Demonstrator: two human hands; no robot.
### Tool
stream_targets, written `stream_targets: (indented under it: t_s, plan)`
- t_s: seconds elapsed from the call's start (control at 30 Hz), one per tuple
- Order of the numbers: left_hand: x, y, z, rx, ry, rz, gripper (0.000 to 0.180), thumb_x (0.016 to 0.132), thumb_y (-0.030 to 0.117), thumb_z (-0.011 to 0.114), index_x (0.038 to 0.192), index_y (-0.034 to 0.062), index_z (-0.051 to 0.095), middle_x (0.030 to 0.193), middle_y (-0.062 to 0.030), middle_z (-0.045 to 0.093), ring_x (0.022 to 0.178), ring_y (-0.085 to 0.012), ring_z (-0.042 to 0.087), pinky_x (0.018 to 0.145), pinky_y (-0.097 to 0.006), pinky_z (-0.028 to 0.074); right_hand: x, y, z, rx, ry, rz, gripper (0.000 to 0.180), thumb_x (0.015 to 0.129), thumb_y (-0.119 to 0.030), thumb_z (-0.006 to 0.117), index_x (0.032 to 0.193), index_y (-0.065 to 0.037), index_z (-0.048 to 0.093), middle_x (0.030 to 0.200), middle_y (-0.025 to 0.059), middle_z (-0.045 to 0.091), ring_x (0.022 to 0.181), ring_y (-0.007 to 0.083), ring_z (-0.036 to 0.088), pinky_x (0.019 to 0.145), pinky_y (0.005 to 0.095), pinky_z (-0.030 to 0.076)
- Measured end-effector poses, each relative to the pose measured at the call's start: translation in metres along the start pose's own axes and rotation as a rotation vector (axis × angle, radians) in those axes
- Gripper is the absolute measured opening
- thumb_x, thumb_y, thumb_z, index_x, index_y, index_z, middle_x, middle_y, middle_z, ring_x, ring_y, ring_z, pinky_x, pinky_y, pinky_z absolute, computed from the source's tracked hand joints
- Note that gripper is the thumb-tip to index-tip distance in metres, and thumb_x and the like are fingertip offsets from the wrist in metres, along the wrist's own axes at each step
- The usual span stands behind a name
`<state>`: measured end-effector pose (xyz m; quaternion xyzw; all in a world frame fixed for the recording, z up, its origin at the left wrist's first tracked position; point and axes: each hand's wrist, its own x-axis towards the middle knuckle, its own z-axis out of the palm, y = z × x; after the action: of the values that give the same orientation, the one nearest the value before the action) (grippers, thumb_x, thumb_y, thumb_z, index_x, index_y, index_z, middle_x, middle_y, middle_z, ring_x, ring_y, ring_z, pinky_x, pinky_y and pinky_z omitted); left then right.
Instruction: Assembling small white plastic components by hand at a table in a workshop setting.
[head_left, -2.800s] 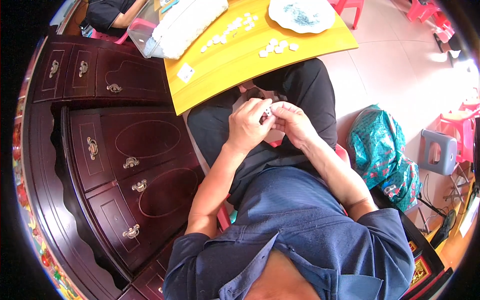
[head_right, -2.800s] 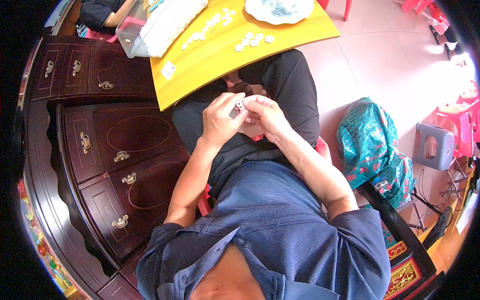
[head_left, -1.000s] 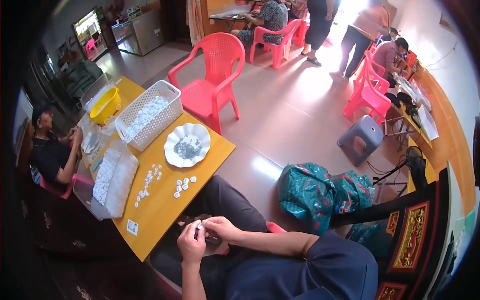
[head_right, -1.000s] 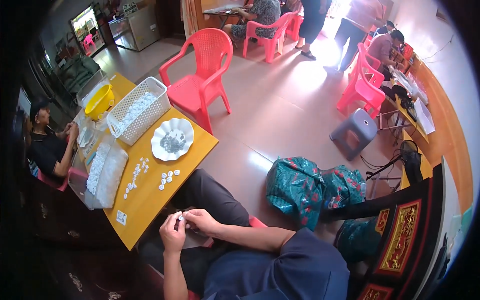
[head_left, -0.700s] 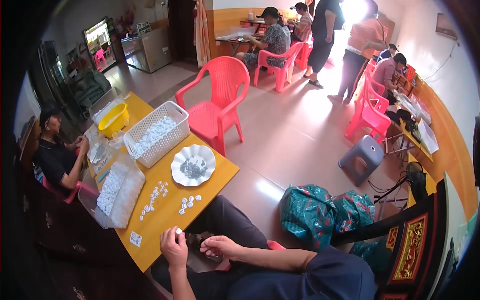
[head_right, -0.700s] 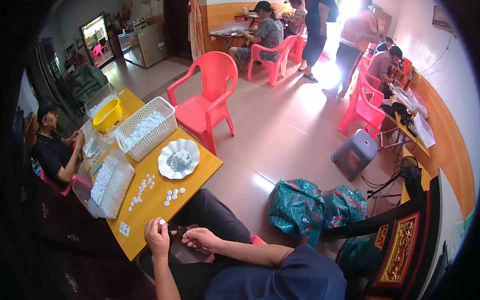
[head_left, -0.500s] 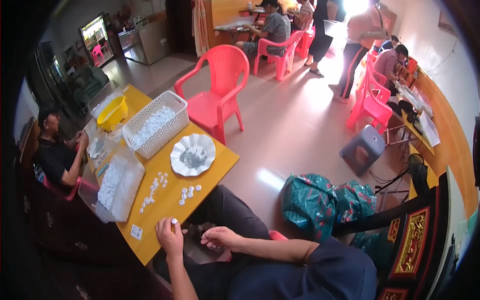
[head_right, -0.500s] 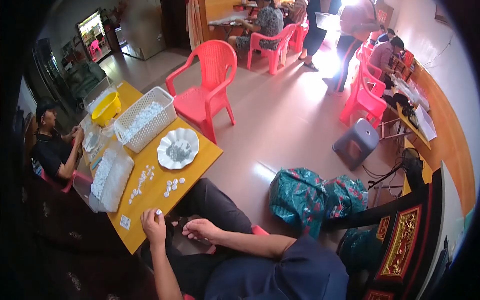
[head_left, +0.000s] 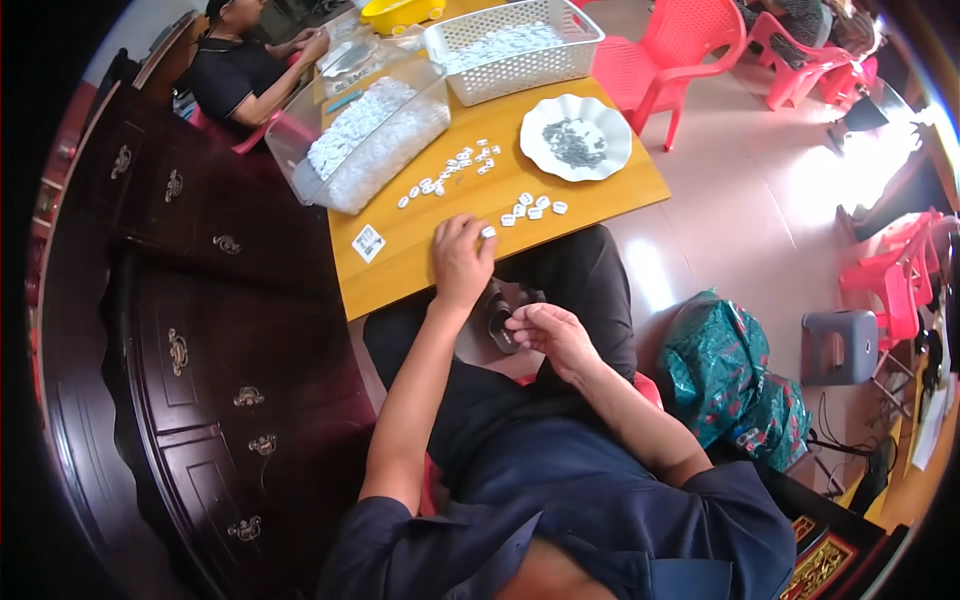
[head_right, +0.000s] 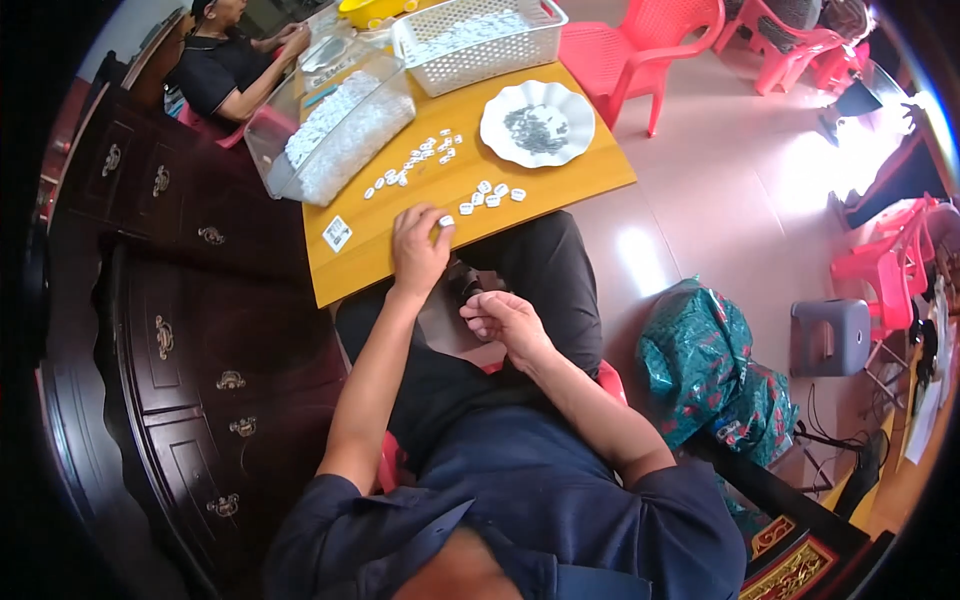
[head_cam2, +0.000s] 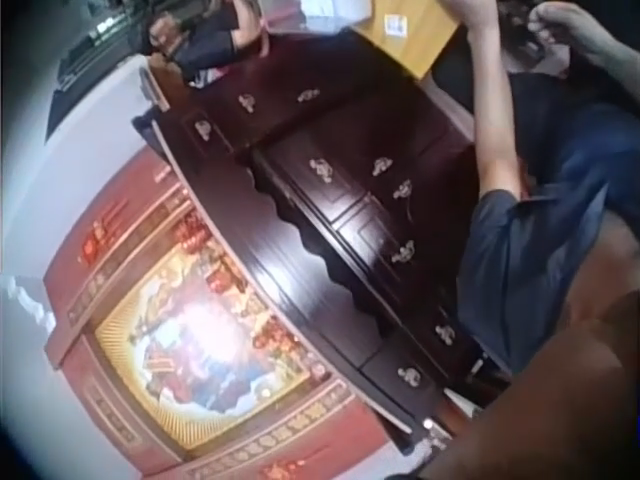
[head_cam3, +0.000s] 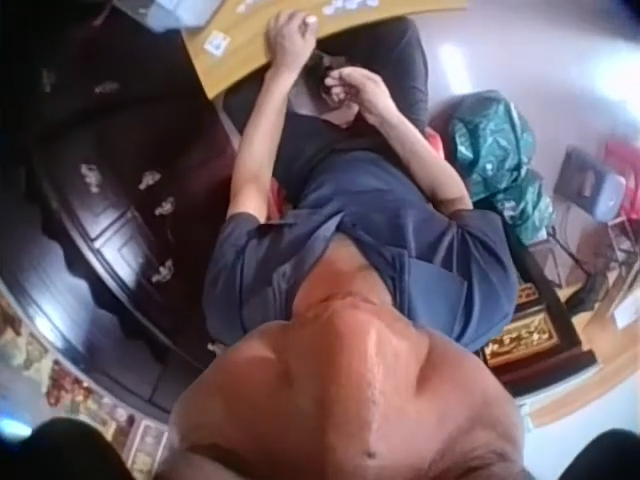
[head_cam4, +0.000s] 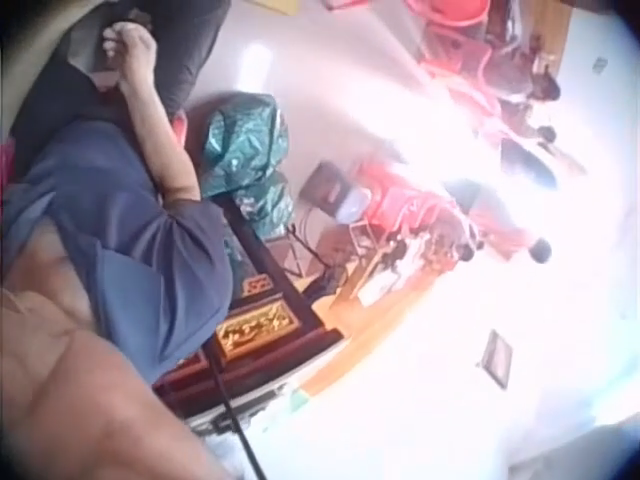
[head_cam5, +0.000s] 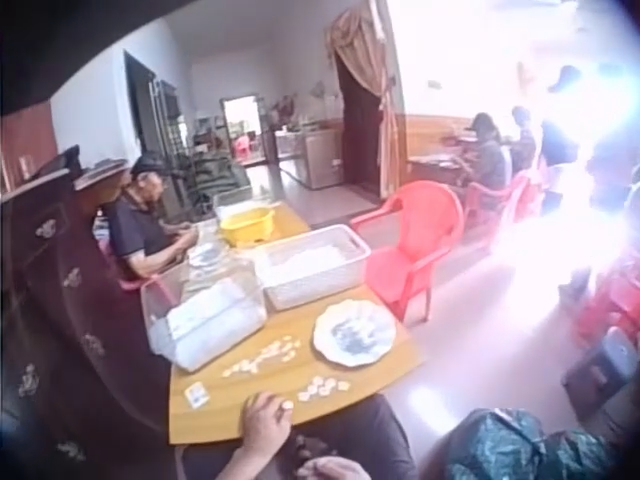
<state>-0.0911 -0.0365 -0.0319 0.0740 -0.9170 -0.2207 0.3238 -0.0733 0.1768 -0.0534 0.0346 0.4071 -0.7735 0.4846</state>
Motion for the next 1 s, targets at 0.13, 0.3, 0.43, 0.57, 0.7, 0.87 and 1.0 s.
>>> stream_targets:
  t_s: [0.13,0.3,0.43,0.57,0.7,0.87,1.0]
  plan:
    - [0.008,0.004,0.008,0.006,0.013,-0.030,0.019,0.078,0.014,0.075,0.095,0.0068,0.070,0.102,-0.0124,0.063,0.102,-0.0348,0.058,0.089,-0.045,0.047,-0.002,0.002,0.007,0.052,0.000,-0.003,0.022,0.103,-0.022,0.056,0.106,-0.004,0.068,0.098,0.0089,0.075,0.077,0.0108,0.068,0.073,0.0248,0.055]
    - [0.023,0.013,0.023,0.030,-0.014,-0.042,0.021,0.078,0.019,0.076,0.097,0.0089,0.072,0.107,-0.0110,0.063,0.105,-0.0335,0.058,0.093,-0.045,0.046,-0.004,0.000,0.002,0.026,-0.003,-0.026,0.024,0.103,-0.024,0.056,0.106,-0.004,0.068,0.099,0.0090,0.075,0.078,0.0111,0.069,0.074,0.0253,0.055]
    - [0.029,0.008,0.023,0.025,-0.059,-0.004,0.026,0.082,0.023,0.073,0.104,0.0095,0.071,0.112,-0.0120,0.064,0.109,-0.0341,0.057,0.096,-0.044,0.045,-0.004,-0.001,0.001,0.007,0.003,-0.017,0.024,0.103,-0.024,0.056,0.107,-0.005,0.068,0.100,0.0085,0.075,0.079,0.0119,0.069,0.077,0.0261,0.055]
    - [0.029,-0.011,0.013,0.117,-0.031,-0.109,0.038,0.084,0.022,0.071,0.120,0.0085,0.065,0.109,-0.0134,0.064,0.107,-0.0351,0.058,0.094,-0.046,0.047,-0.002,-0.001,0.001,0.010,0.007,-0.006,0.024,0.102,-0.024,0.056,0.107,-0.004,0.068,0.099,0.0093,0.074,0.080,0.0134,0.069,0.079,0.0279,0.056]
    - [0.036,-0.028,-0.002,0.243,-0.026,-0.146,0.039,0.084,0.019,0.072,0.121,0.0087,0.065,0.103,-0.0126,0.064,0.102,-0.0343,0.059,0.088,-0.047,0.049,-0.001,0.001,0.001,0.020,-0.014,-0.008,0.023,0.102,-0.024,0.056,0.107,-0.004,0.068,0.099,0.0090,0.074,0.080,0.0132,0.069,0.079,0.0280,0.056]
    - [0.062,-0.039,-0.006,0.161,-0.024,-0.290,0.018,0.087,0.022,0.070,0.098,0.0072,0.071,0.095,-0.0128,0.066,0.090,-0.0346,0.065,0.078,-0.045,0.052,0.000,0.001,-0.002,0.004,-0.027,-0.013,0.024,0.102,-0.025,0.056,0.108,-0.004,0.068,0.100,0.0090,0.074,0.082,0.0134,0.069,0.079,0.0282,0.056]
    - [0.082,-0.042,0.012,0.143,-0.087,-0.266,0.017,0.088,0.023,0.068,0.090,0.0059,0.069,0.091,-0.0139,0.066,0.088,-0.0362,0.065,0.077,-0.046,0.052,-0.008,-0.008,-0.005,-0.038,0.045,-0.062,0.027,0.100,-0.027,0.058,0.110,-0.004,0.067,0.104,0.0112,0.073,0.087,0.0156,0.069,0.080,0.0291,0.056]
